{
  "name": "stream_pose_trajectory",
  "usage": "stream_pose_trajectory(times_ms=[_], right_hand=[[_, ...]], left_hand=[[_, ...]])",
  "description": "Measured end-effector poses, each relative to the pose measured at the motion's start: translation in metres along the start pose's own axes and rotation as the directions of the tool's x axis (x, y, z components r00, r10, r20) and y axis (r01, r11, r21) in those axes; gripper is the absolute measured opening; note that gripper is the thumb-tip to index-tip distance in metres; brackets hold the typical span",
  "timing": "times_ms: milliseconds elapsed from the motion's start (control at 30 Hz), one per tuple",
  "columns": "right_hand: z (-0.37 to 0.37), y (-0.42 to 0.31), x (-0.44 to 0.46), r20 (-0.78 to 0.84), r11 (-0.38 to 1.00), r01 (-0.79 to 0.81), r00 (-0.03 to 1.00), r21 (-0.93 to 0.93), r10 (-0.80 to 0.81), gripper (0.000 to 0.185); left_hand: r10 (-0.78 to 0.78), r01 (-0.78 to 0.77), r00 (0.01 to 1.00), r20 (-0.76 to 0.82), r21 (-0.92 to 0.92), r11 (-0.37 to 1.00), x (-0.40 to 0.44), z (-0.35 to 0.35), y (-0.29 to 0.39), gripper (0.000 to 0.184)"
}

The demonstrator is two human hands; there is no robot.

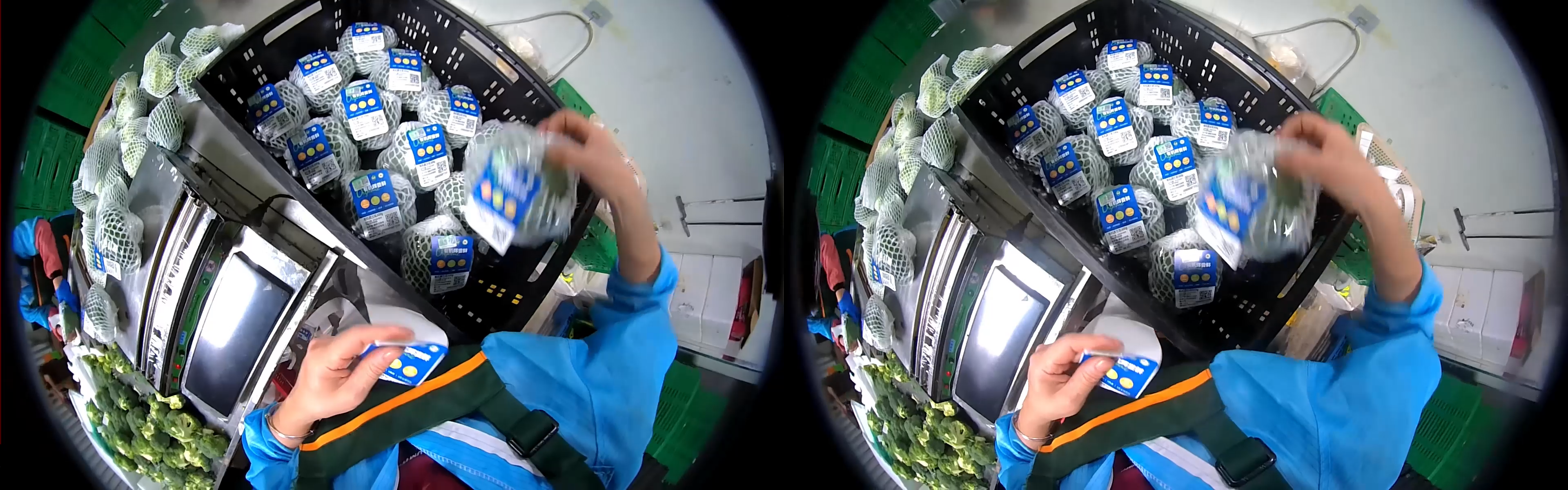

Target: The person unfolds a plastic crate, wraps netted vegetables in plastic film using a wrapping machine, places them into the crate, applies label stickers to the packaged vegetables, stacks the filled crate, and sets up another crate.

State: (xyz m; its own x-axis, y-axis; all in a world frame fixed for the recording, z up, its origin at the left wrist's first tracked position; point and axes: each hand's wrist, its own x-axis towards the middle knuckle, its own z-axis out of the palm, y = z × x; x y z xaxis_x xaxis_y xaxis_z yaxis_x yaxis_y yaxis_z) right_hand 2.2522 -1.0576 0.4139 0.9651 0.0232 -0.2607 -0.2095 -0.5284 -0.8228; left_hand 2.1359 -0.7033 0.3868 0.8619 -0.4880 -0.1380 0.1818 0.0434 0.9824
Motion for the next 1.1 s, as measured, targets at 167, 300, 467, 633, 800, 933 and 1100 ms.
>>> stream_pose_trajectory(times_ms=[167,300,467,633,800,933,1100], right_hand=[[0.056,0.012,0.097,0.139,0.822,-0.103,0.99,0.56,0.029,0.024],[0.085,0.001,0.075,0.204,0.998,0.064,0.977,0.009,-0.064,0.028],[0.081,-0.049,-0.044,0.606,0.883,0.431,0.657,0.187,-0.449,0.028],[-0.023,-0.033,0.014,0.15,0.912,0.406,0.907,-0.057,-0.394,0.026],[-0.017,0.106,0.101,0.388,0.501,0.409,0.909,-0.763,-0.153,0.04],[-0.009,0.081,0.069,-0.031,0.49,0.317,0.815,-0.812,-0.579,0.062],[0.018,0.112,0.053,0.157,0.515,0.301,0.94,-0.803,-0.303,0.064]], left_hand=[[0.058,-0.066,0.998,0.038,0.272,0.96,0.012,0.01,0.01,0.013],[0.097,-0.079,0.995,-0.036,0.335,0.939,0.018,0.014,0.017,0.015],[-0.024,0.02,1.0,0.011,0.303,0.953,0.037,0.024,0.021,0.025],[-0.328,0.295,0.94,0.09,0.264,0.918,0.015,0.013,-0.002,0.022],[-0.09,0.083,0.996,-0.016,-0.276,0.958,0.01,0.025,0.016,0.08],[0.035,-0.037,0.997,-0.07,-0.03,0.999,-0.015,0.006,0.007,0.05],[0.13,-0.148,0.899,-0.418,-0.012,0.989,0.003,0.043,0.02,0.024]])
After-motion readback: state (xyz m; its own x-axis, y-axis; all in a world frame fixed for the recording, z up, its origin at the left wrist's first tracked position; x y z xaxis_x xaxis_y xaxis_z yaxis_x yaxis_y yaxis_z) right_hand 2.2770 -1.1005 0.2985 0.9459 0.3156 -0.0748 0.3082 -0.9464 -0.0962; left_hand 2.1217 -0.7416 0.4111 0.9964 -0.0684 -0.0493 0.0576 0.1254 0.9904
